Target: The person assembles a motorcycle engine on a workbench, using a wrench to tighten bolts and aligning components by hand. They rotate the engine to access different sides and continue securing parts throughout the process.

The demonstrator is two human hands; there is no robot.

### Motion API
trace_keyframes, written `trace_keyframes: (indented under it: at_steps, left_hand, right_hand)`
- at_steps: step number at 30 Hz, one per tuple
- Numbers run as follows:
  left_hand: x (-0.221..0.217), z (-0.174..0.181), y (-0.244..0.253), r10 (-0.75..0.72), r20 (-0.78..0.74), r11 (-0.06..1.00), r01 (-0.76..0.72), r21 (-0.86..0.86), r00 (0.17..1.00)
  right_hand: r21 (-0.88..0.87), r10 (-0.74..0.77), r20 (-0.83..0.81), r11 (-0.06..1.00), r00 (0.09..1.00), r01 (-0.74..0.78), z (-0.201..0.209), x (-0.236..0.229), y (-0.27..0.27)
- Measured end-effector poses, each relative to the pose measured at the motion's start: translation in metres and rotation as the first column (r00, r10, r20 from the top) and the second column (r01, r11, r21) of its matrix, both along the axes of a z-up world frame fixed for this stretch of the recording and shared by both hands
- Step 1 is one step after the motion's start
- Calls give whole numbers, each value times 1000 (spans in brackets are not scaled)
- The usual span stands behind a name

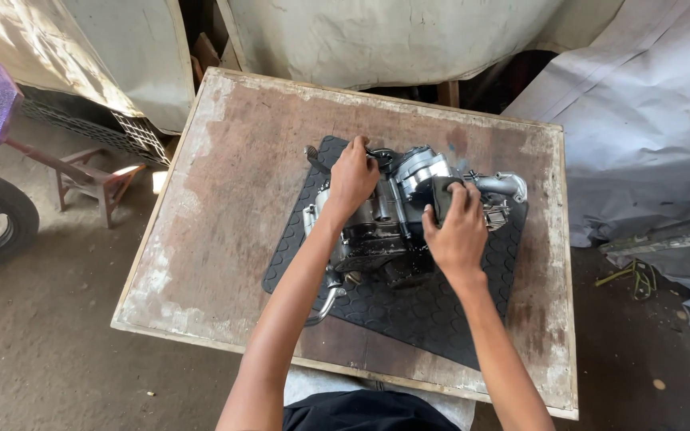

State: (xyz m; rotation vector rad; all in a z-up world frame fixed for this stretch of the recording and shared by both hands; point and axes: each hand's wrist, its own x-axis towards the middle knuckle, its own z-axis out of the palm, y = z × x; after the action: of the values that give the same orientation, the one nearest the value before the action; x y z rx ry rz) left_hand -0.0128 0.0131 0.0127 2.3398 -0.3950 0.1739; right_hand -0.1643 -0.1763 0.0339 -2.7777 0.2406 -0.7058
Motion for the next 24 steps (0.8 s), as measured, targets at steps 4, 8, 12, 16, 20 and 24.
trace_keyframes:
  at_steps: [4, 8, 12, 16, 20, 24]
  left_hand:
    - [-1, 1, 1, -14, 29, 1000, 14, 15, 999]
    - [-6, 0, 2, -31, 23, 999, 31, 22, 999]
    - [1, -7, 3, -22, 19, 998, 21, 55, 1000]
    - [7, -12, 0, -28, 10, 998, 27, 55, 1000]
    - [3, -7, -1, -39, 30, 997, 37, 68, 999]
    - [7, -12, -1, -34, 11, 996, 33, 80, 999]
  right_hand:
    - [-39, 21, 116, 999, 993, -16, 12, -22, 11]
    - [-98, 117, 38, 989, 992, -113, 23, -44, 11]
    - [-133, 153, 48, 981, 987, -145, 24, -58, 14]
    - [-174, 121, 73, 979, 990, -106, 16, -41, 8]
    - [-105, 112, 80, 989, 990, -103, 8, -18, 7]
    - [-91, 100, 157, 992, 983, -86, -5, -21, 9]
